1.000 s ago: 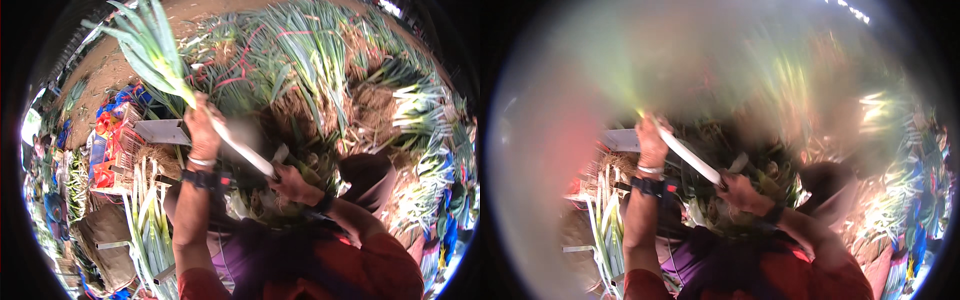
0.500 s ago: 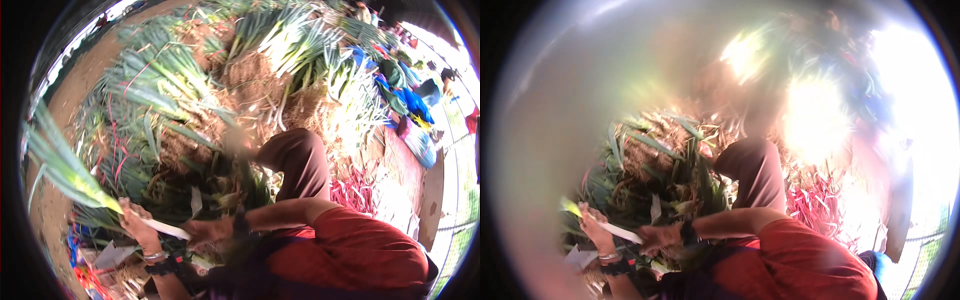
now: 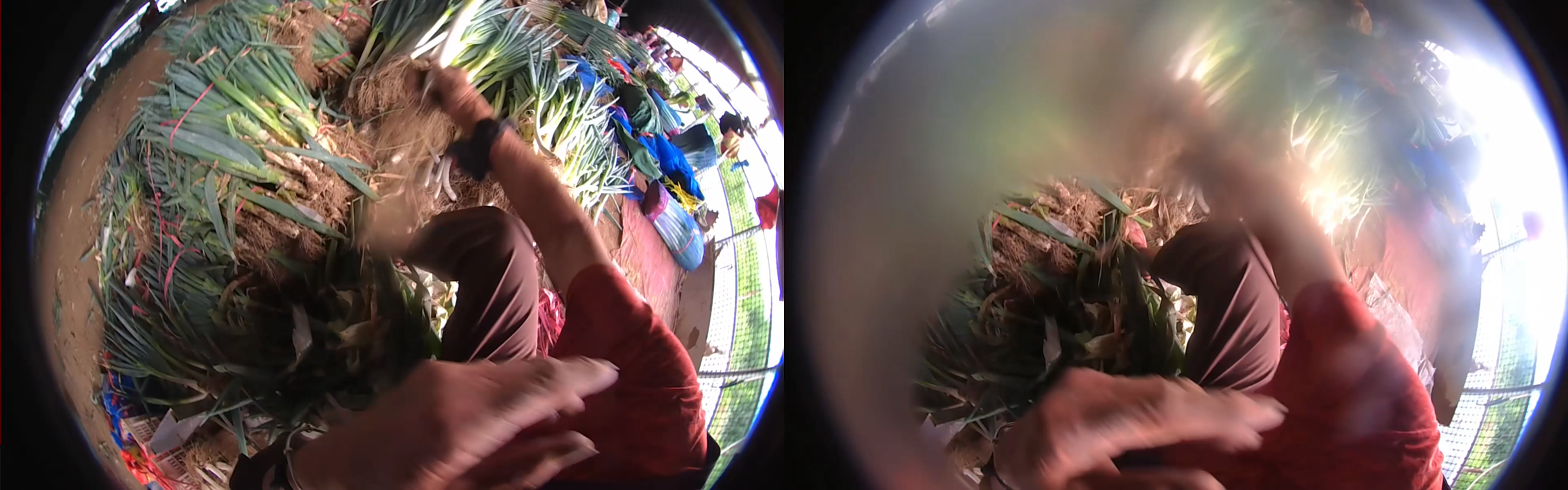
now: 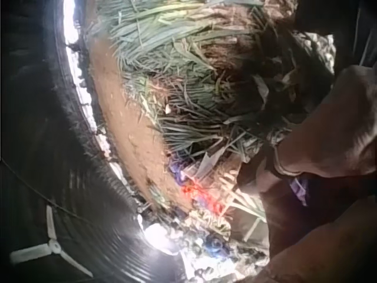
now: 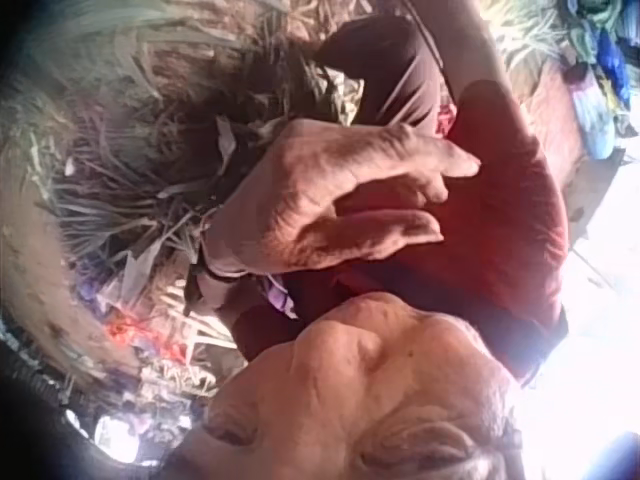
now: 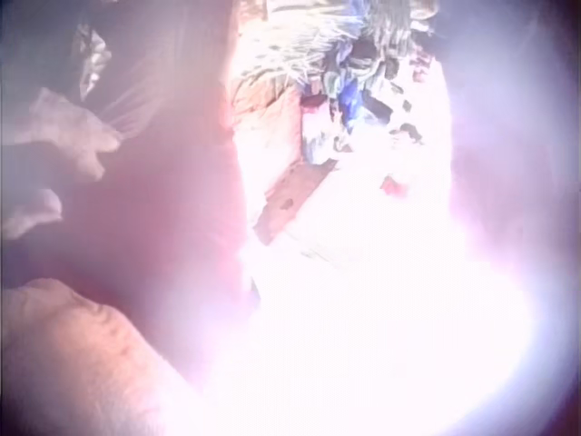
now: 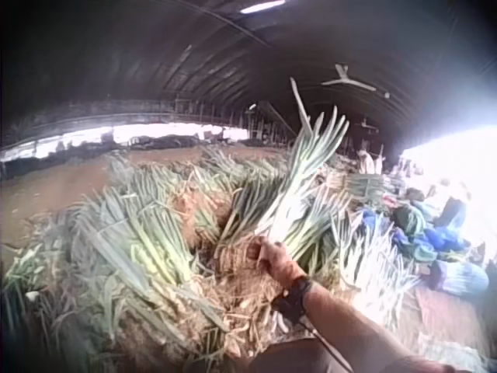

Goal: Cleaning soil and outer layers from leeks and bunching them with plastic ties.

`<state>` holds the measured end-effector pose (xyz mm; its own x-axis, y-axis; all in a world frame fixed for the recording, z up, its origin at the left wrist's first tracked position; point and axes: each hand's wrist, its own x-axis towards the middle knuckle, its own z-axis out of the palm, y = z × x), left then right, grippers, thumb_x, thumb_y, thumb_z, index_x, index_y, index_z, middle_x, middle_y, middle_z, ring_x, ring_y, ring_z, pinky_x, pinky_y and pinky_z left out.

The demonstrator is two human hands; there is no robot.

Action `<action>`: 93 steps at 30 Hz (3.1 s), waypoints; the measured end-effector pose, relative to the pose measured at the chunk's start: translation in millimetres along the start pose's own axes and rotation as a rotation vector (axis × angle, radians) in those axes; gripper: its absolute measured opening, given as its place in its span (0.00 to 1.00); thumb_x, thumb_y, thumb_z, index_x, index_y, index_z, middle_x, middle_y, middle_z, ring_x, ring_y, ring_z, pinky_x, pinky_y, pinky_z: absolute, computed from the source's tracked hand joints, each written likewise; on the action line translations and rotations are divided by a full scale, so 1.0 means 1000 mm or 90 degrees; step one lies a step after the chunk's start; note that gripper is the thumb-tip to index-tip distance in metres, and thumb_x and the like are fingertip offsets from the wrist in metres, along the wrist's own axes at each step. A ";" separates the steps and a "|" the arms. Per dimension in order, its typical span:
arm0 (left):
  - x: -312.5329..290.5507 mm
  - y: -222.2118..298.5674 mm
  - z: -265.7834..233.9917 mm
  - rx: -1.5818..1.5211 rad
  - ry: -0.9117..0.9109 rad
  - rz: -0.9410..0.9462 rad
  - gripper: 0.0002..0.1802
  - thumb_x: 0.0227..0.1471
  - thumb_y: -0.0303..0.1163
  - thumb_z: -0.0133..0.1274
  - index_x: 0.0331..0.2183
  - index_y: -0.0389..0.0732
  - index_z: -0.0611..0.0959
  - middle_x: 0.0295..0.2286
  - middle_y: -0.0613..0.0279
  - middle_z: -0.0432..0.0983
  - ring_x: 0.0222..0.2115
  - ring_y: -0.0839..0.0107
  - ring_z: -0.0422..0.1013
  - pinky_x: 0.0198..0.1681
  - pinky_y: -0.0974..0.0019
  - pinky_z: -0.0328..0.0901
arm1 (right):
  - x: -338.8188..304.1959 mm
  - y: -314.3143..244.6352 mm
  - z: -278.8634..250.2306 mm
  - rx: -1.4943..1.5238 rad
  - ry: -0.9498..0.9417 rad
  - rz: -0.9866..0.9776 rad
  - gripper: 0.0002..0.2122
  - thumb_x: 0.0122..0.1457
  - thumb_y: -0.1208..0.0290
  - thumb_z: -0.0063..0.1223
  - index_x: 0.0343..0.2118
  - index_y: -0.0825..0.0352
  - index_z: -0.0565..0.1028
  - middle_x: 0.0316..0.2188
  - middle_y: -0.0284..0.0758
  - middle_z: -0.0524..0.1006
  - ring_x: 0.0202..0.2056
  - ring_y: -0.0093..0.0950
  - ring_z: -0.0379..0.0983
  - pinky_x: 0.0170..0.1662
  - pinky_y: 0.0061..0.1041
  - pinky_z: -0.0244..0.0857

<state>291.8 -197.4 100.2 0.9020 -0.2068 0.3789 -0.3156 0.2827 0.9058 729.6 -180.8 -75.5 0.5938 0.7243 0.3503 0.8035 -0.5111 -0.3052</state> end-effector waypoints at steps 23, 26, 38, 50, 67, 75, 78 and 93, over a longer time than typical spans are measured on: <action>-0.244 0.015 -0.056 -0.051 0.429 -0.113 0.16 0.53 0.18 0.47 0.46 0.32 0.73 0.36 0.54 0.75 0.32 0.70 0.74 0.36 0.71 0.69 | -0.197 -0.352 0.420 0.338 -0.230 -0.421 0.11 0.53 0.73 0.47 0.39 0.70 0.71 0.28 0.47 0.73 0.34 0.45 0.71 0.36 0.41 0.63; -0.290 0.010 -0.045 -0.073 0.596 -0.166 0.16 0.53 0.17 0.46 0.46 0.31 0.73 0.37 0.54 0.75 0.33 0.71 0.74 0.37 0.72 0.69 | -0.264 -0.382 0.428 0.148 -0.231 -0.440 0.08 0.55 0.73 0.44 0.34 0.68 0.73 0.29 0.42 0.74 0.32 0.40 0.72 0.37 0.39 0.64; -0.313 0.026 -0.048 -0.082 0.750 -0.276 0.12 0.57 0.25 0.43 0.40 0.29 0.76 0.33 0.55 0.77 0.36 0.70 0.73 0.43 0.67 0.66 | -0.249 -0.406 0.415 0.207 -0.539 -0.139 0.15 0.53 0.65 0.47 0.33 0.74 0.75 0.34 0.53 0.75 0.38 0.48 0.73 0.42 0.42 0.66; -0.336 -0.024 -0.054 0.120 0.797 -0.276 0.14 0.57 0.30 0.46 0.41 0.31 0.77 0.31 0.59 0.77 0.30 0.74 0.73 0.34 0.73 0.67 | -0.205 -0.442 0.261 0.685 -0.568 -0.168 0.17 0.54 0.58 0.52 0.33 0.71 0.75 0.24 0.38 0.74 0.28 0.29 0.70 0.32 0.30 0.65; -0.346 -0.064 -0.098 0.209 0.974 -0.185 0.27 0.57 0.48 0.45 0.49 0.36 0.72 0.41 0.56 0.73 0.41 0.68 0.71 0.43 0.65 0.67 | -0.286 -0.382 0.054 0.639 -0.713 -0.069 0.12 0.56 0.65 0.54 0.29 0.71 0.67 0.18 0.38 0.69 0.20 0.30 0.69 0.23 0.34 0.61; -0.345 -0.031 -0.086 0.072 0.887 0.159 0.15 0.56 0.34 0.50 0.45 0.39 0.76 0.37 0.60 0.76 0.37 0.72 0.74 0.38 0.67 0.72 | -0.345 -0.388 0.051 0.553 -0.456 -0.364 0.12 0.53 0.69 0.54 0.32 0.70 0.65 0.24 0.49 0.71 0.27 0.48 0.69 0.27 0.36 0.62; -0.322 -0.024 -0.089 0.274 0.895 0.055 0.15 0.56 0.31 0.50 0.45 0.37 0.75 0.34 0.64 0.75 0.31 0.78 0.71 0.32 0.73 0.69 | -0.346 -0.379 0.062 0.650 -0.557 -0.226 0.10 0.57 0.67 0.52 0.35 0.68 0.67 0.23 0.40 0.73 0.23 0.34 0.72 0.24 0.30 0.64; -0.305 -0.008 -0.061 0.694 0.903 0.110 0.13 0.51 0.33 0.54 0.31 0.33 0.73 0.26 0.58 0.69 0.26 0.66 0.63 0.32 0.63 0.61 | -0.354 -0.419 0.065 0.724 -0.270 -0.377 0.13 0.49 0.75 0.49 0.37 0.75 0.63 0.20 0.50 0.71 0.26 0.51 0.70 0.26 0.41 0.62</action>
<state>37.1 -79.3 -34.7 0.1945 0.7994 0.5685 0.0730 -0.5898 0.8043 179.9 -193.0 -129.4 -0.0523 0.8922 0.4485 0.3298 0.4394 -0.8356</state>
